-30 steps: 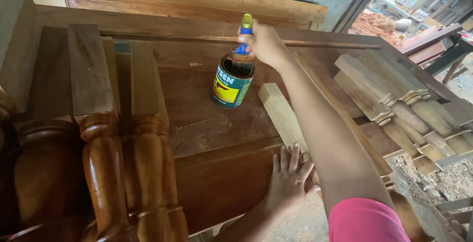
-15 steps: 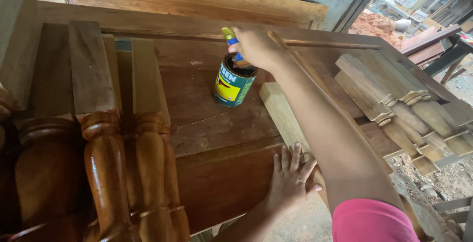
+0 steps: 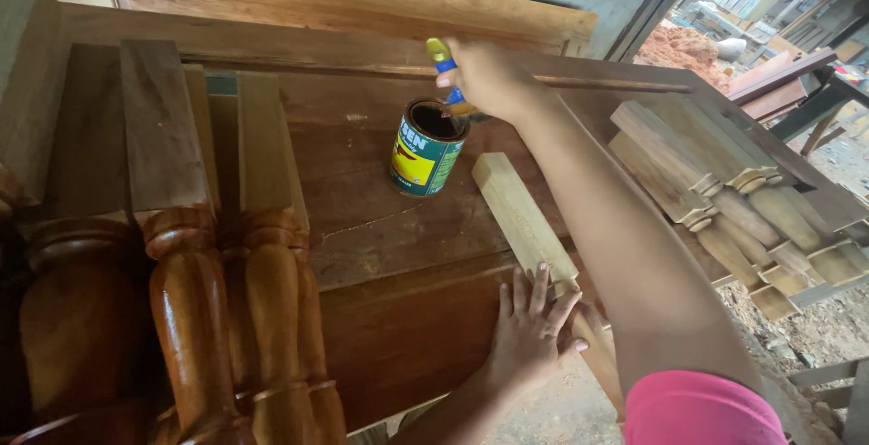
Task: Apply a dark wood stain to wooden furniture legs using a paintbrush.
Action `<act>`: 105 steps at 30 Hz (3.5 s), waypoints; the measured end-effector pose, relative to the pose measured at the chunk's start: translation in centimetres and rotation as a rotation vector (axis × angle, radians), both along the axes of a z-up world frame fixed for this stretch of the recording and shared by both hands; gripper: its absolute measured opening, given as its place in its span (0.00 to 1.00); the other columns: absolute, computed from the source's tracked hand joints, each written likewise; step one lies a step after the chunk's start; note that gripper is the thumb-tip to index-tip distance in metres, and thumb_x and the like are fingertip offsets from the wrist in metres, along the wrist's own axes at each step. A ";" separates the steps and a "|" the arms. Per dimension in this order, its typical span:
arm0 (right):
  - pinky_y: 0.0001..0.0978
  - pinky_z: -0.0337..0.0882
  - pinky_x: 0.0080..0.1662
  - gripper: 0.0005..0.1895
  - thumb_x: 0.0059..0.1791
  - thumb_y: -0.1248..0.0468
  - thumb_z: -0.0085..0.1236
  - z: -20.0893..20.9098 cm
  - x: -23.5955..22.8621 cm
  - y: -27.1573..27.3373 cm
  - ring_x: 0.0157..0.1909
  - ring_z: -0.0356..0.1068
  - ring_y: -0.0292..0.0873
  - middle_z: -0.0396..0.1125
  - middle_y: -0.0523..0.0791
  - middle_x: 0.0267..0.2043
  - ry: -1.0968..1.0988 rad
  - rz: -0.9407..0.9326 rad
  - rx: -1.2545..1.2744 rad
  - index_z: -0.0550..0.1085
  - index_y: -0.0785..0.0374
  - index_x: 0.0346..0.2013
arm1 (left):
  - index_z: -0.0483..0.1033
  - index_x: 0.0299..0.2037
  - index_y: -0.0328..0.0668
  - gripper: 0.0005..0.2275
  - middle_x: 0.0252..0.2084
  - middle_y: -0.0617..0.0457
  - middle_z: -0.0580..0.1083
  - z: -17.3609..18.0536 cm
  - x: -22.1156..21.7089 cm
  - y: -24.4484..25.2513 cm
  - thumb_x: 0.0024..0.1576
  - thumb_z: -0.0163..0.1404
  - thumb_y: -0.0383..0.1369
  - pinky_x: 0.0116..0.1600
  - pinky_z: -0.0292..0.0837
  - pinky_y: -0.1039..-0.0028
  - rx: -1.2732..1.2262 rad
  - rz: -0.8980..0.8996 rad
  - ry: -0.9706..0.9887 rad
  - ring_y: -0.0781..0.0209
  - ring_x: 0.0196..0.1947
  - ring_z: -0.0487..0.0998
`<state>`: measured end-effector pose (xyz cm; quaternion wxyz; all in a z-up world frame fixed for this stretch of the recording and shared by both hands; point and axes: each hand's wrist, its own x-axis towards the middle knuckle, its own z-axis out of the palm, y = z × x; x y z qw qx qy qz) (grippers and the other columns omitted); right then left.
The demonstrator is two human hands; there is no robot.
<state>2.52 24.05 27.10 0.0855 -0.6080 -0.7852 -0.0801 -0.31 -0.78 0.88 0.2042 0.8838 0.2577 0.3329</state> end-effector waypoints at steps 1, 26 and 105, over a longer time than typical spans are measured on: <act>0.51 0.71 0.47 0.27 0.54 0.56 0.56 -0.1 0.3 0.3 0.47 0.73 0.57 0.72 0.56 0.43 0.007 0.004 0.007 0.65 0.66 0.63 | 0.55 0.75 0.57 0.37 0.77 0.26 0.41 -0.2 0.2 0.0 0.58 0.50 0.59 0.67 0.41 0.26 0.021 0.016 -0.001 0.13 0.72 0.43; 0.28 0.78 0.33 0.13 0.54 0.63 0.59 -8.7 4.0 3.0 0.30 0.78 0.38 0.76 0.48 0.37 0.892 0.008 0.347 0.70 0.69 0.48 | 0.57 0.74 0.50 0.30 0.78 0.27 0.40 -0.3 0.5 0.0 0.64 0.40 0.52 0.68 0.39 0.27 0.067 0.054 0.120 0.14 0.72 0.42; 0.30 0.77 0.46 0.13 0.67 0.56 0.48 -26.0 16.3 -58.9 0.45 0.76 0.41 0.74 0.47 0.46 2.189 -0.135 1.302 0.72 0.63 0.47 | 0.74 0.59 0.38 0.31 0.66 0.39 0.64 4.0 3.6 6.8 0.63 0.31 0.56 0.72 0.39 0.43 0.218 0.239 0.538 0.33 0.71 0.52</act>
